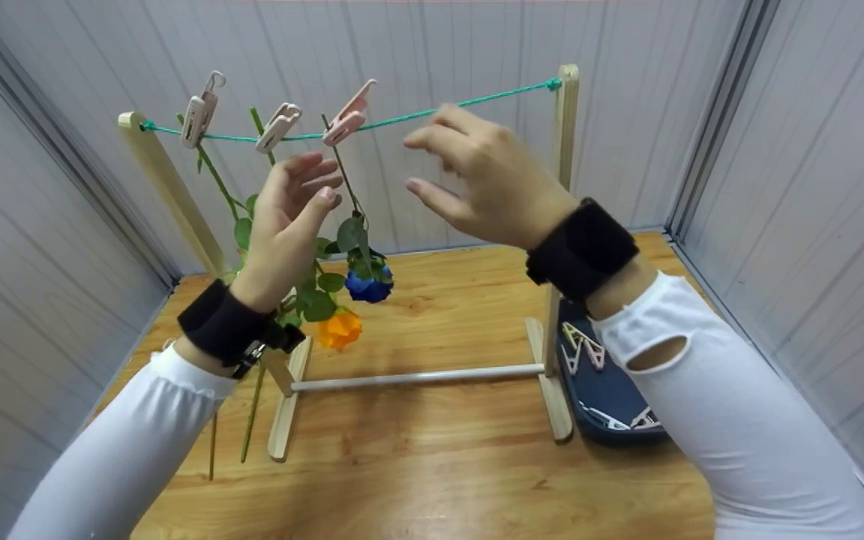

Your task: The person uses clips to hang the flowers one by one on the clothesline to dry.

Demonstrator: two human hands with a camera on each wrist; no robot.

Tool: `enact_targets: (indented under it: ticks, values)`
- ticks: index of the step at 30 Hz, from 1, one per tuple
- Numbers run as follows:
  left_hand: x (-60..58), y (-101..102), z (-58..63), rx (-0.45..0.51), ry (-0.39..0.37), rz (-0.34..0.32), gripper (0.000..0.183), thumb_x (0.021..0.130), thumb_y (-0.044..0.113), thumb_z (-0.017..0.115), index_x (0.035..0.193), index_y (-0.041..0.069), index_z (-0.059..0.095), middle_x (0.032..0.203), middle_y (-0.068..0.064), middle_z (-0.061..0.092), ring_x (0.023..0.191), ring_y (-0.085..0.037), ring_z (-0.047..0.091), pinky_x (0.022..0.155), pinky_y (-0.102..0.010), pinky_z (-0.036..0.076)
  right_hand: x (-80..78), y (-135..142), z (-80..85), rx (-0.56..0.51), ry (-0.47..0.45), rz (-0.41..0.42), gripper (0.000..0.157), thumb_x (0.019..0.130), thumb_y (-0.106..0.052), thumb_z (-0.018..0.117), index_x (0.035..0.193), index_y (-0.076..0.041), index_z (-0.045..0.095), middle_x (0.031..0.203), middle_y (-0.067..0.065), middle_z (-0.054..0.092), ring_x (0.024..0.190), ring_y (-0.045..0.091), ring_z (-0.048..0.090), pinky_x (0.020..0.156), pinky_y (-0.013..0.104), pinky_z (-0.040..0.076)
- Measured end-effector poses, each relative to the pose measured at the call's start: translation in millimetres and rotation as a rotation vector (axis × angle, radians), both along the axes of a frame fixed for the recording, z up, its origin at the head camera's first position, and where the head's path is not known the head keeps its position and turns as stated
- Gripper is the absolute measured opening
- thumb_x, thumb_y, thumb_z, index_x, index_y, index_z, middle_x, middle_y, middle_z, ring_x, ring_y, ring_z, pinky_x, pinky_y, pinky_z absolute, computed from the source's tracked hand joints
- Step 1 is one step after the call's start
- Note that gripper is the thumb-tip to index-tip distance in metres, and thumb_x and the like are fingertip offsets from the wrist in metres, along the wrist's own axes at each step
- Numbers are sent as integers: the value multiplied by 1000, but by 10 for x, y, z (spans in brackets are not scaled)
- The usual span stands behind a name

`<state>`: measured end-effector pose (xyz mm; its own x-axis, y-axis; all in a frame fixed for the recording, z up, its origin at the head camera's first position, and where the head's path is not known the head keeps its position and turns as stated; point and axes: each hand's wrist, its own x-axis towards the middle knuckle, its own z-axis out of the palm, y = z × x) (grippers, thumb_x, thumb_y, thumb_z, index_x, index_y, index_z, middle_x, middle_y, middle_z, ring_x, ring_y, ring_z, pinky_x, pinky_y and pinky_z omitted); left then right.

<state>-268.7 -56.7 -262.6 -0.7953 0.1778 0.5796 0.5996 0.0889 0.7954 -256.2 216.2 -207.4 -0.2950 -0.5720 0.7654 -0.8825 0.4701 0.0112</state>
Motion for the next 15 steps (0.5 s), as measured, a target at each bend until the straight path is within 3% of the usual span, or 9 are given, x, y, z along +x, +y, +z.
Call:
enact_targets:
  ticks: [4, 8, 11, 15]
  values:
    - [112, -109, -12, -23, 65, 23, 39, 109, 5, 55, 146, -5, 47, 147, -22, 56, 135, -30, 60, 114, -38, 53, 34, 138, -131, -24, -37, 59, 20, 91, 6, 76, 111, 8, 73, 88, 17, 71, 74, 15, 57, 75, 9, 42]
    - [208, -195, -71, -58, 121, 46, 26, 107, 6, 57, 132, -3, 53, 128, -19, 63, 115, -25, 65, 96, -32, 58, 49, 323, -301, -28, -42, 77, 6, 89, 4, 76, 94, 1, 76, 78, 8, 71, 68, 6, 55, 67, 10, 43]
    - [273, -260, -188, -88, 154, 42, 19, 107, 5, 59, 124, -2, 57, 112, -16, 64, 94, -20, 63, 80, -26, 54, 49, 496, -489, -51, -59, 80, 8, 87, 3, 77, 84, -4, 76, 70, 2, 67, 63, 2, 52, 60, 12, 43]
    - [372, -370, -384, -145, 188, 34, 11, 105, 4, 62, 115, -2, 60, 97, -14, 65, 77, -15, 56, 68, -22, 47, 30, 755, -802, -84, -97, 63, 17, 82, 8, 76, 76, -8, 72, 64, -3, 60, 60, -1, 48, 56, 14, 41]
